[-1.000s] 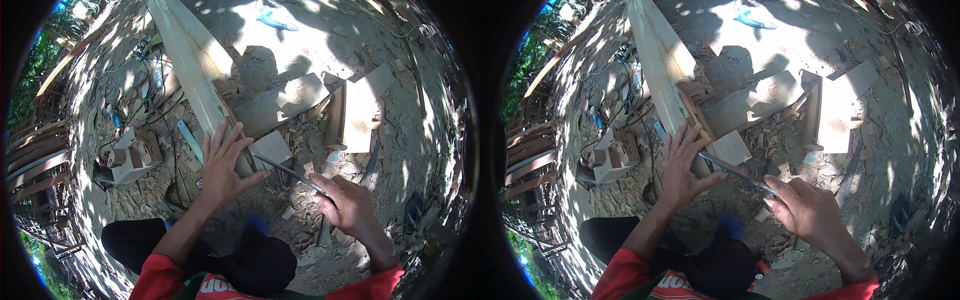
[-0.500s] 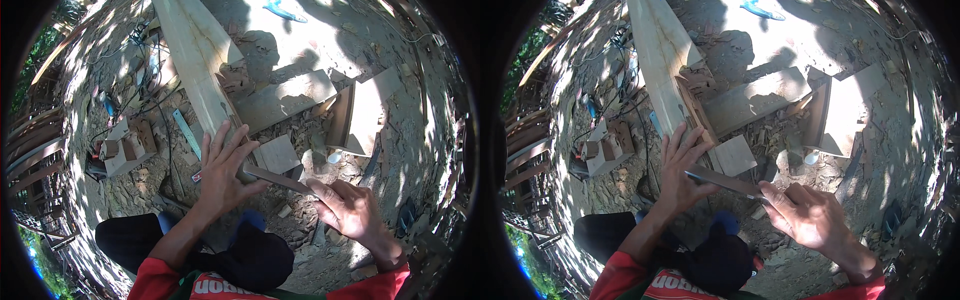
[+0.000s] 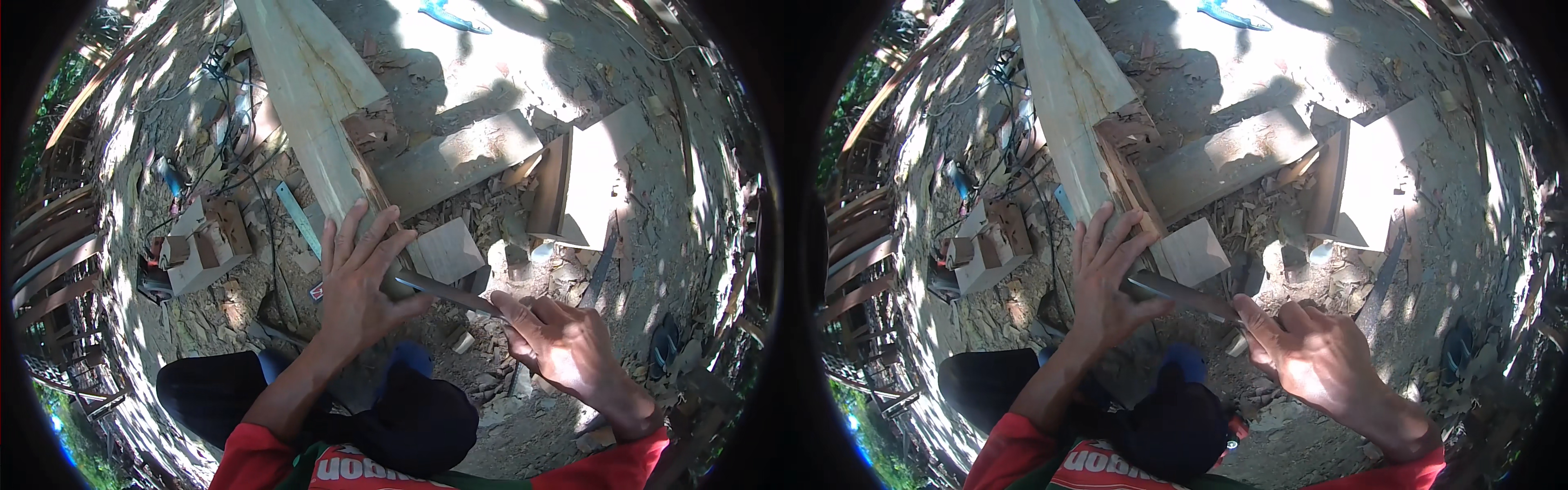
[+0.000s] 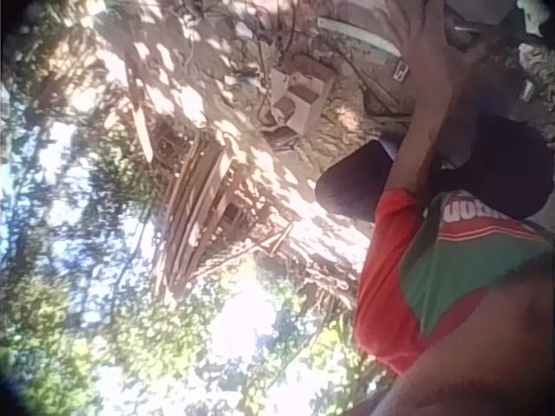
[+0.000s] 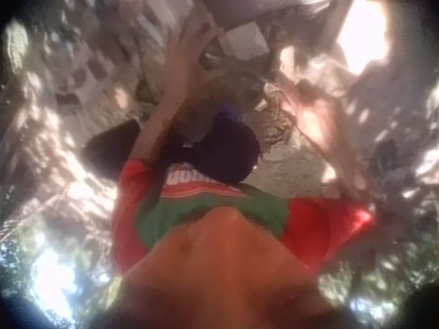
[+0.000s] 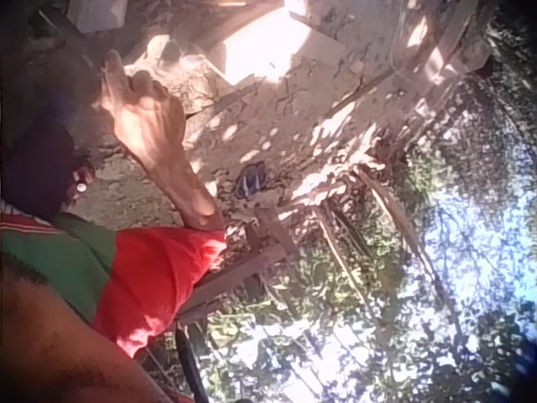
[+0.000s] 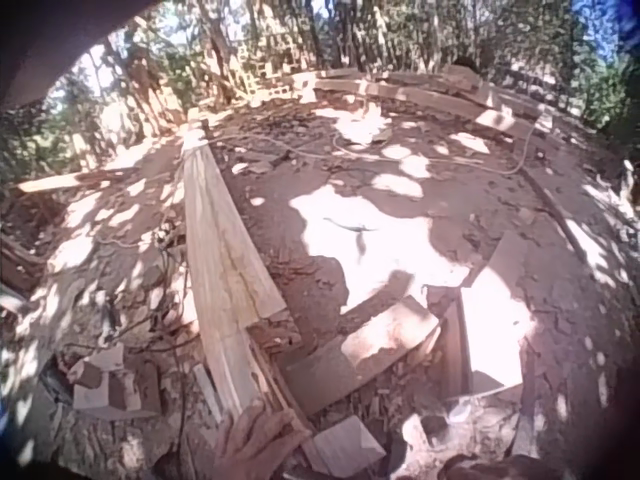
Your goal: The person carves and smooths a piece of wood for a joint using a chisel and a hammer.
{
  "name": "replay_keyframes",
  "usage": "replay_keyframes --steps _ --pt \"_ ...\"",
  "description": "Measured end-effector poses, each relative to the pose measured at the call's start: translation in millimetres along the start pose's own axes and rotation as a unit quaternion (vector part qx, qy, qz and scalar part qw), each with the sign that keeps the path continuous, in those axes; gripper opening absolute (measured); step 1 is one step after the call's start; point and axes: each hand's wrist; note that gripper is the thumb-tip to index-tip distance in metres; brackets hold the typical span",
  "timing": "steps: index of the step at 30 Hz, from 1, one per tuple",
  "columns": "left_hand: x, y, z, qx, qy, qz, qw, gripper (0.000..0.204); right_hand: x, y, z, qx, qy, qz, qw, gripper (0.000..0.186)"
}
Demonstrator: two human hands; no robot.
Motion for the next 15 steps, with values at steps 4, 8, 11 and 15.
replay_keyframes --steps 4,8,11,15 --pt "2.3 0.8 -2.9 -0.003 0.010 0.005 1.000 0.078 -0.2 -2.2 0.8 -0.020 -0.002 0.003 1.000 0.060" --pt "0.8 -0.5 1.0 -0.011 -0.001 0.001 1.000 0.076 -1.2 0.4 2.4 0.002 0.020 -0.006 1.000 0.052" --pt "1.4 0.0 0.4 -0.009 -0.002 -0.002 1.000 0.075 -2.1 4.8 4.4 -0.055 0.009 0.023 0.998 0.048" --pt "2.1 0.0 1.7 -0.010 0.001 -0.004 1.000 0.078 -0.3 0.7 3.1 -0.017 0.048 -0.050 0.997 0.047"
Point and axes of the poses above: each hand's wrist, its own x-axis away from the middle knuckle, its own y-axis out of the palm, z = x × y
